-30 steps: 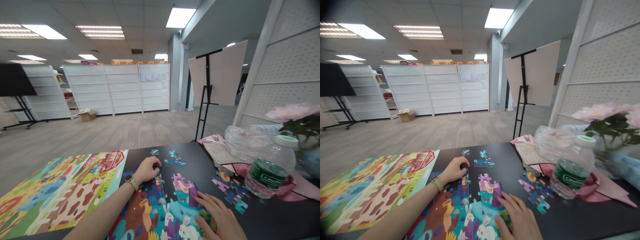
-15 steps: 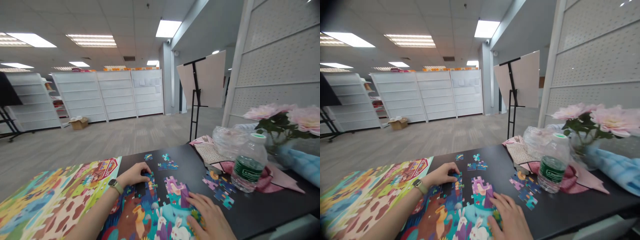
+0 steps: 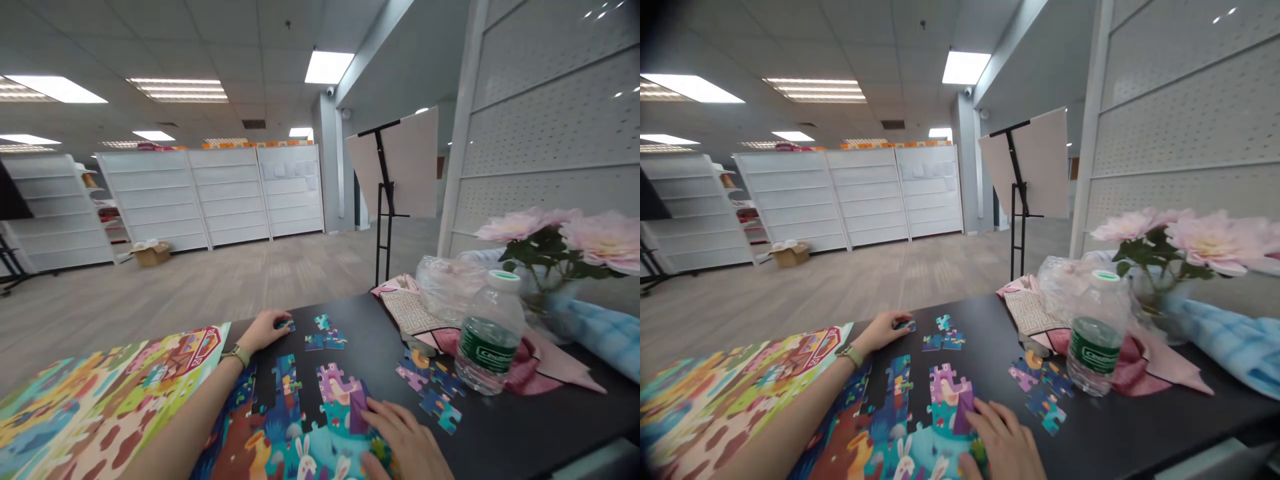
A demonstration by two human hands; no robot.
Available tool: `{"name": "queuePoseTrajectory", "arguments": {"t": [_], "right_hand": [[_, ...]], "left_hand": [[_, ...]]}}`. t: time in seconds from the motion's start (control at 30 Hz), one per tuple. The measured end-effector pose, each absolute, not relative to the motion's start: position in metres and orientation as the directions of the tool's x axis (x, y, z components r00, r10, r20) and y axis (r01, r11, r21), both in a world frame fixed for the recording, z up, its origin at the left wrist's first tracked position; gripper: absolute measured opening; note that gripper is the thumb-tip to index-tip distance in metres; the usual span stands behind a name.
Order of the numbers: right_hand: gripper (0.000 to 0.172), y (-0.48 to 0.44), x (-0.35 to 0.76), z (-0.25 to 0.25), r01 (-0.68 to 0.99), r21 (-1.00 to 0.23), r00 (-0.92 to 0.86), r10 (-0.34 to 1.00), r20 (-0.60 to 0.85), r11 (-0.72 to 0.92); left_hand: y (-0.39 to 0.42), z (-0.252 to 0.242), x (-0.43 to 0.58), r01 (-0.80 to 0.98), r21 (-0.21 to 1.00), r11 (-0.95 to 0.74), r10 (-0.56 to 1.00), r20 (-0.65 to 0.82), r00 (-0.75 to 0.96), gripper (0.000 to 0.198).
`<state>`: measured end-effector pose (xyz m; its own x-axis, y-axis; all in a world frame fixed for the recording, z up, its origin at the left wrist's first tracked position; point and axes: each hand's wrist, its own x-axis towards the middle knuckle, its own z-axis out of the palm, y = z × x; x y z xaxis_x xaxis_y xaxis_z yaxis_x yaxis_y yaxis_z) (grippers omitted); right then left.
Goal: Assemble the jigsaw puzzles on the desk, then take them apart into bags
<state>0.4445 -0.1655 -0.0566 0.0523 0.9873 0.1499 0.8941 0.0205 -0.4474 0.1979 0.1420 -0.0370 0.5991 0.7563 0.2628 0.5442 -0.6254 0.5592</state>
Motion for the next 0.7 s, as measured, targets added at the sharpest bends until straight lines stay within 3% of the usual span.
{"name": "queuePoseTrajectory", "arguments": {"t": [0.17,0.57,0.7], "right_hand": [[0.042,-0.168,0.44,-0.054,0.891,-0.454,0.071,0.981,0.181,0.019],[0.042,-0.169,0.436,-0.053,0.893,-0.451,0.106,0.97,0.221,0.006],[0.043,-0.169,0.436,-0.053,0.896,-0.445,0.102,0.972,0.21,0.002]], "left_hand": [[0.134,-0.034,0.198,0.539,0.574,-0.616,0.766,0.277,0.581,0.043],[0.101,-0.026,0.237,0.455,0.679,-0.576,0.763,0.247,0.598,0.022],[0.093,-0.035,0.254,0.383,0.753,-0.535,0.755,0.223,0.617,0.029]]}}
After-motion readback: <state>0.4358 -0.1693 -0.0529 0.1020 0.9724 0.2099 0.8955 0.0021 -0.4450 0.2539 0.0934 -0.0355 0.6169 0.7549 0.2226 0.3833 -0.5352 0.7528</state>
